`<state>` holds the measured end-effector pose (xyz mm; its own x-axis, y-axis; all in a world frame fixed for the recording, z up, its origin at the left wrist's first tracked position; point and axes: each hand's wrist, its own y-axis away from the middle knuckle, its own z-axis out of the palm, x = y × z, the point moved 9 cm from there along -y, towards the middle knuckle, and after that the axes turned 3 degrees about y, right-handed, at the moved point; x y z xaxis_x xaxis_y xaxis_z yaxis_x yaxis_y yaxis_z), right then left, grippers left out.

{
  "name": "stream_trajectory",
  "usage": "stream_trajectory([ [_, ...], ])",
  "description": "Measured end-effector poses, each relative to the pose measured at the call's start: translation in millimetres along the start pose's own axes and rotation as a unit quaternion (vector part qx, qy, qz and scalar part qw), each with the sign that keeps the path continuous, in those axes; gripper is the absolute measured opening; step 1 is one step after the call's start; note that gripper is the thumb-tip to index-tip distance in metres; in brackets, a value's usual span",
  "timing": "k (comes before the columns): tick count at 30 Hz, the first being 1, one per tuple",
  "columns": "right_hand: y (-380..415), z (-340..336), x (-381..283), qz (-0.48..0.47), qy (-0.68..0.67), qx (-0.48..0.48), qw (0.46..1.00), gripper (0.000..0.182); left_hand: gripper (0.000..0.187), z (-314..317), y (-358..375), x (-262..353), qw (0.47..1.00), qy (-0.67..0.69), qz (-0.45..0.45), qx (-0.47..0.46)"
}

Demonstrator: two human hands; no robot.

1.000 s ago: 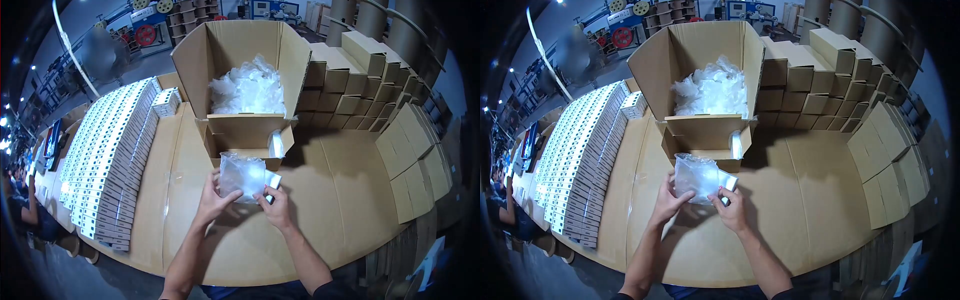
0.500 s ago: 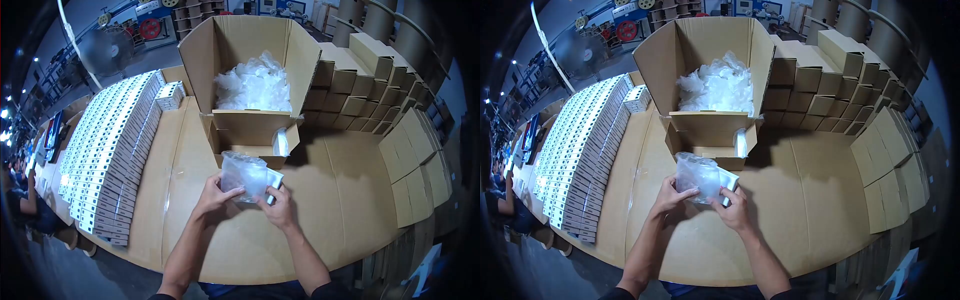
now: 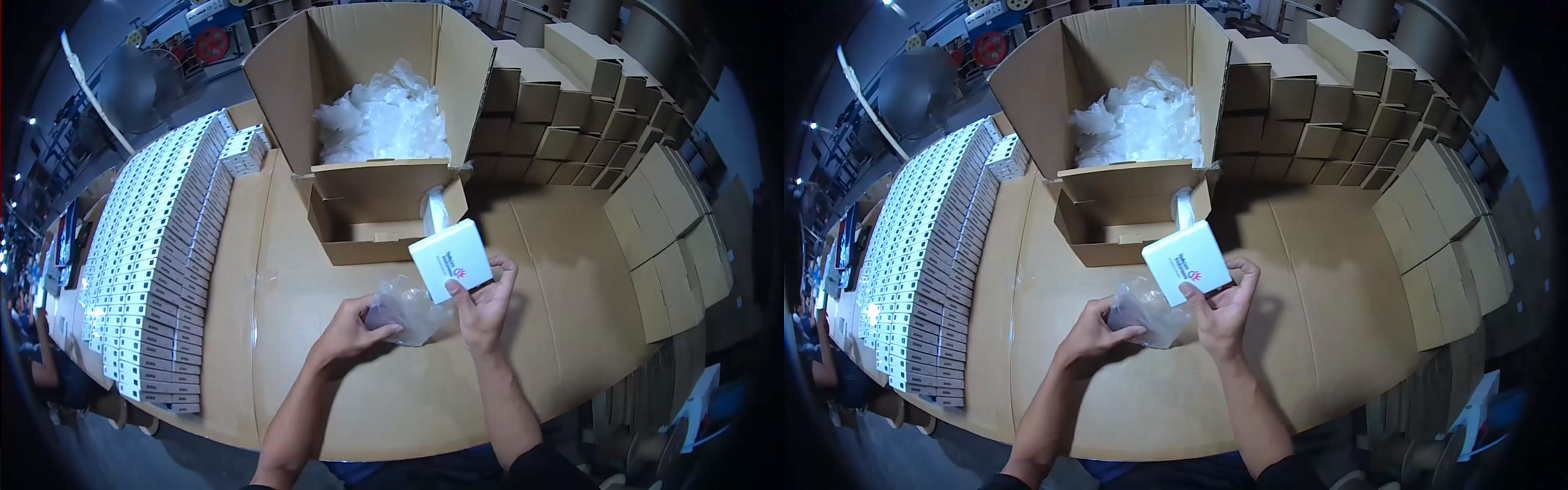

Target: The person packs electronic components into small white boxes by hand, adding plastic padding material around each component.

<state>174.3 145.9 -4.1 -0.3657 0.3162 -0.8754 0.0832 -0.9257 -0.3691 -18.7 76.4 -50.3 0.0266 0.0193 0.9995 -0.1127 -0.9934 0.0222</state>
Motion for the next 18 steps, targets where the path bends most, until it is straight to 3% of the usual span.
stream_trajectory([
  [7, 3, 7, 8, 0.033, 0.024, -0.055, 0.998, 0.047, 0.029, -3, 1, 3, 1.000, 0.009, -0.010, 0.014],
  [18, -3, -6, -15, -0.074, 0.146, -0.003, 0.987, 0.037, 0.030, -3, 2, 5, 1.000, -0.011, 0.008, 0.008],
])
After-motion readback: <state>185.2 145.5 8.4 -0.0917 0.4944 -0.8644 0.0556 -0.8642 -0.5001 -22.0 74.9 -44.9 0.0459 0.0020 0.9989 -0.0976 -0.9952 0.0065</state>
